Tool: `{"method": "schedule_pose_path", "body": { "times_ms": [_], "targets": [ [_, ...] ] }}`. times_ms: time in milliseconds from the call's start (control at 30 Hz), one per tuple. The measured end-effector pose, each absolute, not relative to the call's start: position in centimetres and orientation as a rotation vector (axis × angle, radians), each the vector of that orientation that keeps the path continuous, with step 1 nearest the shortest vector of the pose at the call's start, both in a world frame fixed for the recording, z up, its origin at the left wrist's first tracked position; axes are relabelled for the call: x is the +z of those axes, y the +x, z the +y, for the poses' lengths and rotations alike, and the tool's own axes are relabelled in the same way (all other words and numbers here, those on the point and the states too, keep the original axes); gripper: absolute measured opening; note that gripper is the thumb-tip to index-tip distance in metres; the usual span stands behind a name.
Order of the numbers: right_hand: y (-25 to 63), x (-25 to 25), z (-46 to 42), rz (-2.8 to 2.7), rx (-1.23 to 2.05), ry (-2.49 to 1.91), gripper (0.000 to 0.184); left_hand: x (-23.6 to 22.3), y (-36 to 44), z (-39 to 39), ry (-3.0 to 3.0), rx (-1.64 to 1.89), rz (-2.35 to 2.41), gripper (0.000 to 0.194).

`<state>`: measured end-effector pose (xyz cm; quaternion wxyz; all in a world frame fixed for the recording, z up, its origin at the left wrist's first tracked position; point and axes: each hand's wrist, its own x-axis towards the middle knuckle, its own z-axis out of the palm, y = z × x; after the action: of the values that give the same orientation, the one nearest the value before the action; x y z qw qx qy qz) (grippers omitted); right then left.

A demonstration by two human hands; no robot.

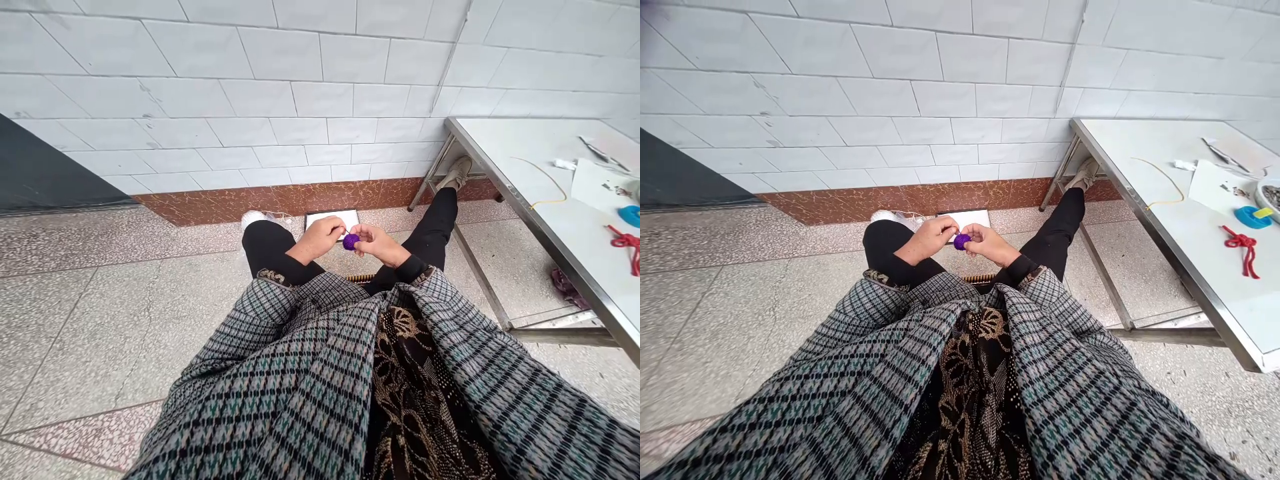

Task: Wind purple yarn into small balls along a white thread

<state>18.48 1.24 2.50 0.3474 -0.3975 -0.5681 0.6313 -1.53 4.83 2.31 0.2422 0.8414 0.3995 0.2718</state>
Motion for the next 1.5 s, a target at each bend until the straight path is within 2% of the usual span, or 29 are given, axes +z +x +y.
{"method": "schedule_pose_path", "body": {
  "times_ms": [167,333,433,567,733,833,933,1067,1200,1333,1400,1500],
  "targets": [
    [18.8,2.7,2.1,-1.280,1.502,-1.007,0.032,0.9,-0.6,3.2,2.225,0.563,0.982,0.020],
    [18.9,1.2,2.9,-1.322,1.330,-1.225,0.028,2.6,0.0,2.1,2.446,0.483,0.802,0.024],
    [18.9,0.9,2.3,-1.509,1.493,-1.263,0.027,3.1,-0.6,3.0,2.443,0.626,0.926,0.023],
    [18.8,1.9,1.3,-1.439,1.750,-1.008,0.032,1.9,-1.2,4.0,2.286,0.740,1.100,0.020],
    [19.0,2.7,2.3,-1.111,1.471,-0.985,0.036,0.9,0.1,2.5,2.297,0.545,0.957,0.019],
    [19.0,1.9,2.8,-1.203,1.320,-1.171,0.031,1.8,0.3,1.9,2.415,0.486,0.833,0.022],
    [18.9,1.3,2.3,-1.462,1.459,-1.257,0.028,2.8,-0.6,2.6,2.425,0.612,0.905,0.023],
    [18.6,2.4,1.2,-1.460,1.752,-0.981,0.032,2.5,-1.6,3.8,2.285,0.773,1.065,0.021],
    [18.6,3.3,1.6,-1.173,1.603,-0.898,0.038,1.3,-0.8,3.2,2.203,0.687,1.067,0.018],
    [18.8,2.1,2.5,-1.160,1.396,-1.082,0.040,1.8,0.2,2.0,2.373,0.513,0.850,0.022],
    [18.8,1.4,2.5,-1.328,1.390,-1.232,0.033,2.5,0.0,2.0,2.410,0.550,0.854,0.022],
    [18.7,1.2,1.8,-1.539,1.554,-1.280,0.027,2.9,-1.0,2.7,2.363,0.687,0.975,0.021]
  ]
}}
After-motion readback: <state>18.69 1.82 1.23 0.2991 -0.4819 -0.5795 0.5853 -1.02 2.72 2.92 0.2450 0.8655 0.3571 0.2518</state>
